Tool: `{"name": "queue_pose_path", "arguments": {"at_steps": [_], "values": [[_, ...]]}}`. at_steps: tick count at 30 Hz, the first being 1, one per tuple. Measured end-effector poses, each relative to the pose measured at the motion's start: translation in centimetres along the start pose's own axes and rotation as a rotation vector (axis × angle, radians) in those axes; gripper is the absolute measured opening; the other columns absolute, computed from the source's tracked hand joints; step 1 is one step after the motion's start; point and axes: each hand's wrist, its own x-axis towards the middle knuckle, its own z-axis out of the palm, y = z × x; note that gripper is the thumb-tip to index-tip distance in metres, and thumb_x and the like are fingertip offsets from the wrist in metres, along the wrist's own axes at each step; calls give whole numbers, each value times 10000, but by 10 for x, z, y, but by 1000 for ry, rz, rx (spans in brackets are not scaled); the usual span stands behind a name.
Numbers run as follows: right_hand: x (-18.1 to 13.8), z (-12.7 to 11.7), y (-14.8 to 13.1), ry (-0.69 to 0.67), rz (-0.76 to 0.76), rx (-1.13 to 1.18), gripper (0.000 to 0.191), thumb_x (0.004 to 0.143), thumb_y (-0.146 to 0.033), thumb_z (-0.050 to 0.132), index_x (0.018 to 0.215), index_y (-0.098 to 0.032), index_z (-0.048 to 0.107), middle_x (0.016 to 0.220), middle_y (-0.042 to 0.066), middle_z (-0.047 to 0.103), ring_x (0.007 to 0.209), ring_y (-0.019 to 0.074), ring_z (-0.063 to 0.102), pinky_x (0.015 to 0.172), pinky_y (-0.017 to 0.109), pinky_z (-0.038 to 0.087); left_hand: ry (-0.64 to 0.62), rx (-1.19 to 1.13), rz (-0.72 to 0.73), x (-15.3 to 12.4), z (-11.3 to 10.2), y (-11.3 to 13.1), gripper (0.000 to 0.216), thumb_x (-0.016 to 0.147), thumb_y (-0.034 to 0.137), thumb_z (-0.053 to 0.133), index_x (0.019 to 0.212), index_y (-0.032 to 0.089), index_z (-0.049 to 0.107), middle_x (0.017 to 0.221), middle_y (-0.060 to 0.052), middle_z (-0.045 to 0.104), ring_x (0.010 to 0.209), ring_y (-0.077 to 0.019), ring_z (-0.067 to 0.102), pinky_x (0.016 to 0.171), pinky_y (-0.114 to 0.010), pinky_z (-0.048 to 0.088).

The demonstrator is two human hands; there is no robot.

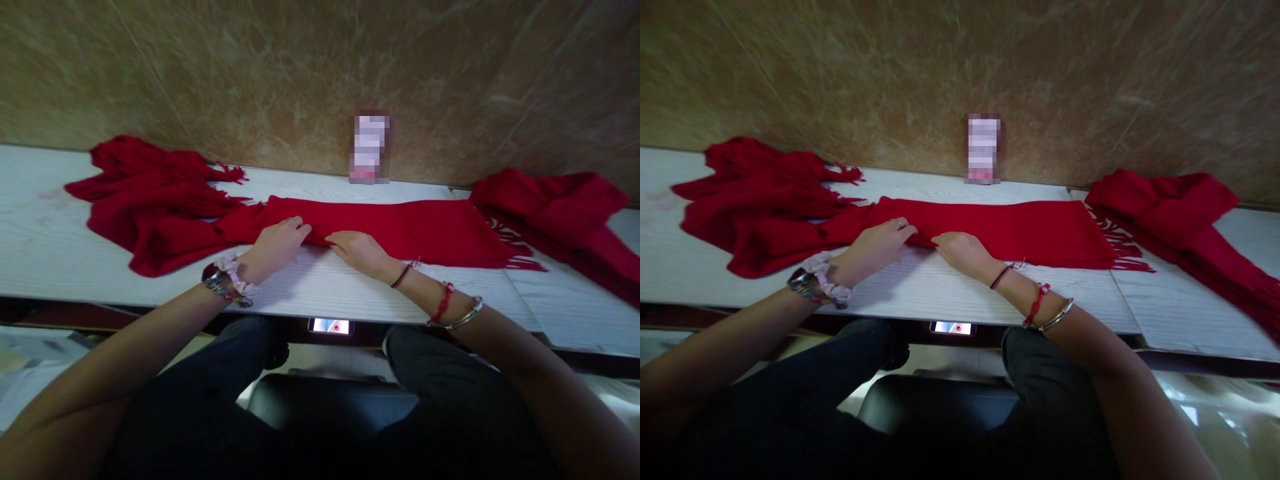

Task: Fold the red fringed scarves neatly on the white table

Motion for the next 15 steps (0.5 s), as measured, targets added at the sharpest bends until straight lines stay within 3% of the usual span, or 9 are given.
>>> {"name": "queue_pose_path", "arguments": {"at_steps": [5, 12, 15], "values": [[-1, -1, 5, 20, 48, 91, 300, 917, -168, 424, 1137, -121, 622, 1154, 92, 657, 1070, 176, 603, 950, 290, 448, 40, 83, -29, -3, 2, -7, 291, 879, 65, 352, 1071, 106, 566, 975, -120, 609, 871, -210, 623, 641, -270, 478], [-5, 7, 9, 30, -63, 70, 294, 883, -126, 460, 1118, -109, 636, 1194, 114, 632, 1151, 190, 552, 1029, 361, 408, -77, 89, 285, -7, -5, -20, 265, 848, 8, 406, 1016, 93, 593, 984, -125, 636, 920, -199, 624, 771, -296, 481], [-6, 8, 11, 47, -99, 46, 299, 867, -113, 466, 1102, -122, 649, 1192, 110, 633, 1157, 195, 548, 1025, 375, 417, -43, 81, 310, -11, -9, -21, 289, 852, 13, 412, 1053, 120, 589, 1055, -118, 620, 956, -193, 614, 770, -289, 484]]}}
